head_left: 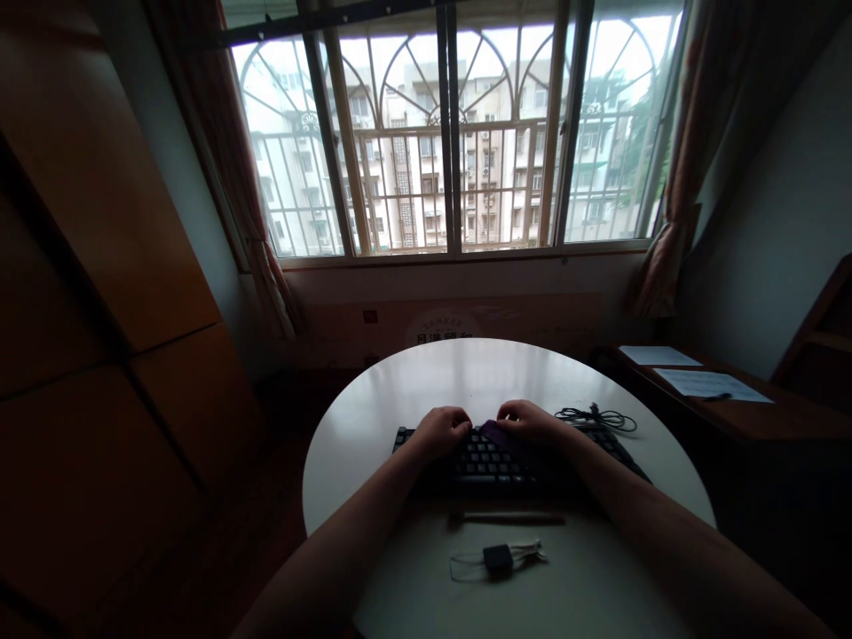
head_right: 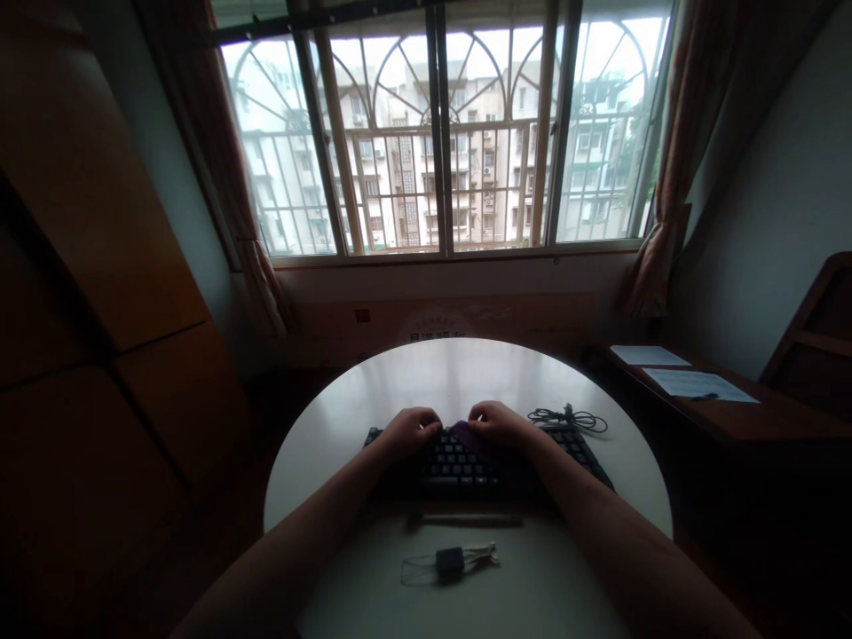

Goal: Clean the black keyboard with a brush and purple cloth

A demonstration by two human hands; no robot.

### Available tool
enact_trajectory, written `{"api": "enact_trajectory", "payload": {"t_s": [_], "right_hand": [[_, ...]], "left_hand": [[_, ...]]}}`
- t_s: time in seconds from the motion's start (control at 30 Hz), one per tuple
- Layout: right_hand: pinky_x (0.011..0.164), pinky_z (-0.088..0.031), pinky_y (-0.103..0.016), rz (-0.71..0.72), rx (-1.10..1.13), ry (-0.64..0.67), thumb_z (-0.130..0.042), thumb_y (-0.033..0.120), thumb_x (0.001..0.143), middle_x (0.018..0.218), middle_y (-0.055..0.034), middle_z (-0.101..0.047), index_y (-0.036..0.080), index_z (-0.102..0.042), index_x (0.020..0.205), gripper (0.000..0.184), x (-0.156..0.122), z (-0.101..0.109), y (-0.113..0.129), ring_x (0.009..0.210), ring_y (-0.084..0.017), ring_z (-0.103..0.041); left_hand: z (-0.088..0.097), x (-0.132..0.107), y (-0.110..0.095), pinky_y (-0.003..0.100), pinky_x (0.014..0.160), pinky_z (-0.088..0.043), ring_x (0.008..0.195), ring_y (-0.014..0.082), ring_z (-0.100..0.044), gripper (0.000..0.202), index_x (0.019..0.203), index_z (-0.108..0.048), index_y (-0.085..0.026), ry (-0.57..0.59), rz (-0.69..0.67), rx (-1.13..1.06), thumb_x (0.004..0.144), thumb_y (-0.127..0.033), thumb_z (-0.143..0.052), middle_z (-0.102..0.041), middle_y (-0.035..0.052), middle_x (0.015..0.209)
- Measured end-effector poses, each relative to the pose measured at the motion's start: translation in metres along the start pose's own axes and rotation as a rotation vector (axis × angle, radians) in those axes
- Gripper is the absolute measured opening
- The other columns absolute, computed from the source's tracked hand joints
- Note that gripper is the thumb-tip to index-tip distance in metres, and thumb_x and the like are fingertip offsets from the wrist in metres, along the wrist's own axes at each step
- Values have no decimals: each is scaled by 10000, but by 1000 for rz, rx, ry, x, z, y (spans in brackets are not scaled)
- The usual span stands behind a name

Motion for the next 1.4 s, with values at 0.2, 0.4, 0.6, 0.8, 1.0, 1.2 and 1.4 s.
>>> {"api": "enact_trajectory", "payload": {"t_s": [0.2,0.4,0.6,0.8,1.0,1.2,1.4], "right_hand": [[703,-479,-280,12,6,22,-574,319,802,906,-62,-718,173,-728,914,240,0,-1,5,815,-203,-628],[680,-442,-269,-5,-93,-18,-506,241,809,829,-47,-697,174,-695,861,208,0,-1,7,768,-183,-609],[658,-422,-271,-18,-167,-30,-483,223,801,825,-61,-691,169,-690,835,217,-1,2,7,755,-187,-604],[692,-468,-266,6,-26,68,-569,333,796,879,-54,-710,169,-713,906,244,-6,2,8,799,-192,-632],[726,-500,-273,-3,41,125,-656,429,756,908,-57,-736,184,-743,965,334,-13,8,1,836,-214,-659],[725,-501,-264,80,-36,58,-645,355,757,894,-40,-742,211,-762,917,245,-13,11,15,810,-200,-663],[646,-478,-249,-35,-53,67,-656,427,755,834,-43,-738,193,-753,885,285,-9,5,10,747,-193,-654]], "left_hand": [[0,0,-1,274,756,-474,850,191,-635,264,939,-732,-205,-1,-16,-24,837,-330,-523,-724,36,936],[0,0,0,275,745,-473,852,193,-638,261,940,-729,-209,-2,-16,-31,841,-347,-530,-721,37,941],[0,0,0,274,737,-477,855,195,-638,264,940,-727,-208,6,-18,-37,841,-351,-529,-720,40,950],[-1,-1,-1,270,741,-472,843,190,-637,270,941,-726,-200,11,-17,-40,843,-344,-519,-720,41,939],[-3,2,4,271,732,-469,826,190,-634,273,936,-732,-202,4,4,-10,837,-337,-516,-719,36,918],[-5,3,3,271,726,-462,837,190,-626,269,948,-721,-219,5,-17,23,841,-355,-516,-711,29,944],[-5,2,-1,276,720,-458,857,196,-620,269,950,-716,-211,-7,-30,58,843,-350,-512,-704,39,965]]}}
Point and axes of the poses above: each hand's wrist, its own x-axis towards the middle knuckle, its own z-axis out of the back of the hand, y = z × x, the point moved 9 cm from there along x, towards the middle knuckle
